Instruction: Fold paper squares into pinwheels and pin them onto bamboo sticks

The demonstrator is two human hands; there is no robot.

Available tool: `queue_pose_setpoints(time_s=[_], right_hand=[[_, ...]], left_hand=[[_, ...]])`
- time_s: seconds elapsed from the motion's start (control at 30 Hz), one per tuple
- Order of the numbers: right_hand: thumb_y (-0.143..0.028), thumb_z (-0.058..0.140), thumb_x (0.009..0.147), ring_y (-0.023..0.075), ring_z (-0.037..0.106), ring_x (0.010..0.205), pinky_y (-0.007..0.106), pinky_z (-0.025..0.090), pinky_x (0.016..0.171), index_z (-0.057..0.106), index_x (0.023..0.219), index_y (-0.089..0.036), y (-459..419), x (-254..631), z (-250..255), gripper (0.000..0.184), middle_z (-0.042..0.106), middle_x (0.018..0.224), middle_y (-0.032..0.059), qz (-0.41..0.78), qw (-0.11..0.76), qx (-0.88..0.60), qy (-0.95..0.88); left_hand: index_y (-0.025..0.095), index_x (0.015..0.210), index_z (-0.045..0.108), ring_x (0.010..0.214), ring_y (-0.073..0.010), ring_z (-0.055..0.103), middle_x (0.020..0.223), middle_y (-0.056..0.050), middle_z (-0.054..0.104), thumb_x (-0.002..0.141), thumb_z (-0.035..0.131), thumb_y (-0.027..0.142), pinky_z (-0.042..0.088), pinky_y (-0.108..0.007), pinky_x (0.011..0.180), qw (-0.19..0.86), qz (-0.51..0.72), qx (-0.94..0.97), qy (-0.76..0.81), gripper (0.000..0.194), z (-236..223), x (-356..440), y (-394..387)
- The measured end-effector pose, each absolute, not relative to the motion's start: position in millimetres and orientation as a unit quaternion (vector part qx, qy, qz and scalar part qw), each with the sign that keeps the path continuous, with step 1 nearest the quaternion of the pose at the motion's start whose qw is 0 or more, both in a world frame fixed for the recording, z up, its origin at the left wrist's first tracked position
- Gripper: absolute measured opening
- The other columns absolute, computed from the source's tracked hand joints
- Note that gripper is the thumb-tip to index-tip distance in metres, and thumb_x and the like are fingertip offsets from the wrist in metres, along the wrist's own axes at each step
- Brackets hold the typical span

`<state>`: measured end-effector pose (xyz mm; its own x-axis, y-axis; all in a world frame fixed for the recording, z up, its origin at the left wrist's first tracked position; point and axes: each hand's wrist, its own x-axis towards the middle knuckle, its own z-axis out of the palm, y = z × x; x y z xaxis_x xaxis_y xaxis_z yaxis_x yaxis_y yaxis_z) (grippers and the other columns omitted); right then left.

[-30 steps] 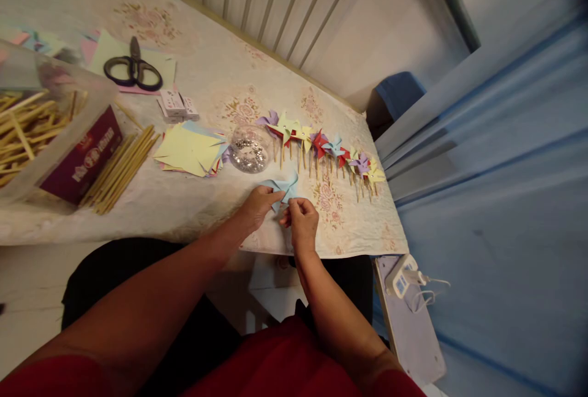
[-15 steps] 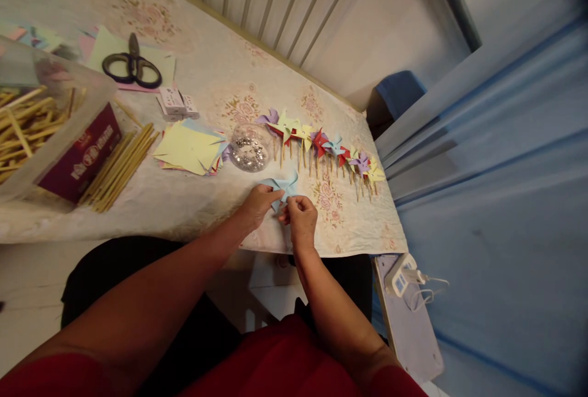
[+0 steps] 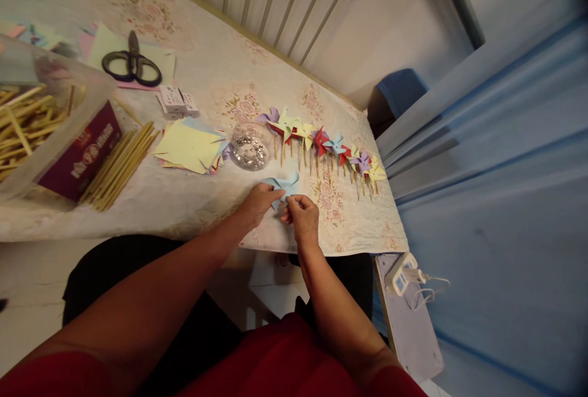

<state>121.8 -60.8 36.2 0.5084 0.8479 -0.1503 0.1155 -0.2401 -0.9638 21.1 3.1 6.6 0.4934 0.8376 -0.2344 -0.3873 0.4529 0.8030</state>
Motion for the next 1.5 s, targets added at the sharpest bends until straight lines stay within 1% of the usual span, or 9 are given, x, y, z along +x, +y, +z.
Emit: queue_pose_setpoints(time_s=[0.43, 0.73, 0.83, 0.97, 1.07, 1.13, 1.27, 1.4, 1.5], right_hand=[[-0.041, 0.066, 0.071, 0.0109, 0.053, 0.040, 0.021, 0.036, 0.039, 0.062, 0.069, -0.019, -60.9, 123.6, 35.0, 0.022, 0.061, 0.053, -0.0038, 0.355, 0.510, -0.710, -0.331], [-0.040, 0.065, 0.072, 0.0107, 0.052, 0.039, 0.022, 0.037, 0.040, 0.062, 0.065, -0.019, -61.0, 122.3, 35.8, 0.022, 0.058, 0.050, -0.0048, 0.349, 0.503, -0.717, -0.334], [-0.042, 0.066, 0.072, 0.0115, 0.053, 0.040, 0.022, 0.037, 0.040, 0.062, 0.070, -0.019, -63.2, 119.4, 38.6, 0.023, 0.059, 0.052, -0.0045, 0.338, 0.509, -0.717, -0.335], [-0.045, 0.063, 0.076, 0.0121, 0.054, 0.042, 0.023, 0.039, 0.041, 0.060, 0.082, -0.020, -69.3, 122.3, 39.9, 0.025, 0.059, 0.055, -0.0052, 0.278, 0.553, -0.716, -0.323], [-0.043, 0.060, 0.079, 0.0113, 0.051, 0.042, 0.023, 0.038, 0.042, 0.057, 0.084, -0.021, -72.9, 134.2, 33.3, 0.023, 0.056, 0.057, -0.0063, 0.215, 0.590, -0.717, -0.302], [-0.040, 0.057, 0.080, 0.0111, 0.049, 0.043, 0.023, 0.037, 0.044, 0.056, 0.083, -0.021, -73.8, 144.6, 24.7, 0.019, 0.055, 0.057, -0.0068, 0.188, 0.592, -0.724, -0.300], [-0.035, 0.052, 0.083, 0.0132, 0.050, 0.050, 0.025, 0.041, 0.053, 0.059, 0.081, -0.021, -74.4, 160.0, 2.8, 0.016, 0.055, 0.060, -0.0053, 0.131, 0.532, -0.755, -0.360], [-0.033, 0.050, 0.086, 0.0179, 0.059, 0.073, 0.030, 0.046, 0.075, 0.066, 0.086, -0.019, -74.9, 163.8, -13.0, 0.021, 0.068, 0.079, 0.0031, 0.056, 0.467, -0.749, -0.466], [-0.033, 0.050, 0.087, 0.0192, 0.061, 0.077, 0.031, 0.045, 0.078, 0.068, 0.089, -0.018, -75.5, 163.0, -17.1, 0.023, 0.070, 0.083, 0.0055, 0.040, 0.465, -0.744, -0.479]], left_hand=[[0.014, 0.064, 0.062, 0.055, -0.0111, 0.051, 0.059, 0.000, 0.059, 0.065, 0.071, 0.028, 0.037, -0.024, 0.056, 0.780, 0.385, 0.368, 0.329, 0.017, 9.7, 20.7, 2.6], [0.015, 0.062, 0.060, 0.054, -0.0103, 0.049, 0.058, 0.001, 0.057, 0.064, 0.070, 0.029, 0.035, -0.024, 0.055, 0.772, 0.385, 0.369, 0.345, 0.017, 11.3, 20.7, 1.3], [0.015, 0.062, 0.060, 0.055, -0.0104, 0.050, 0.059, 0.001, 0.057, 0.063, 0.072, 0.030, 0.036, -0.023, 0.055, 0.777, 0.391, 0.354, 0.345, 0.019, 10.4, 20.8, 2.2], [0.016, 0.061, 0.060, 0.056, -0.0106, 0.051, 0.060, 0.001, 0.058, 0.063, 0.072, 0.030, 0.039, -0.023, 0.057, 0.797, 0.408, 0.324, 0.305, 0.018, 8.8, 19.8, 5.6], [0.016, 0.060, 0.061, 0.057, -0.0106, 0.053, 0.060, 0.001, 0.059, 0.062, 0.072, 0.030, 0.041, -0.023, 0.059, 0.800, 0.416, 0.302, 0.309, 0.018, 7.8, 18.0, 8.6], [0.016, 0.060, 0.061, 0.056, -0.0106, 0.053, 0.060, 0.001, 0.059, 0.061, 0.073, 0.031, 0.042, -0.024, 0.060, 0.801, 0.418, 0.292, 0.312, 0.019, 8.0, 16.5, 10.4], [0.015, 0.062, 0.062, 0.055, -0.0101, 0.052, 0.060, 0.001, 0.059, 0.057, 0.076, 0.033, 0.040, -0.024, 0.058, 0.803, 0.417, 0.289, 0.312, 0.023, 10.4, 13.5, 13.2], [0.015, 0.064, 0.064, 0.057, -0.0109, 0.053, 0.061, 0.001, 0.060, 0.055, 0.078, 0.033, 0.042, -0.024, 0.059, 0.802, 0.421, 0.280, 0.318, 0.025, 12.3, 12.5, 15.6], [0.015, 0.066, 0.065, 0.059, -0.0113, 0.055, 0.064, 0.000, 0.063, 0.055, 0.079, 0.032, 0.044, -0.025, 0.062, 0.799, 0.424, 0.269, 0.329, 0.024, 11.4, 12.7, 16.7]])
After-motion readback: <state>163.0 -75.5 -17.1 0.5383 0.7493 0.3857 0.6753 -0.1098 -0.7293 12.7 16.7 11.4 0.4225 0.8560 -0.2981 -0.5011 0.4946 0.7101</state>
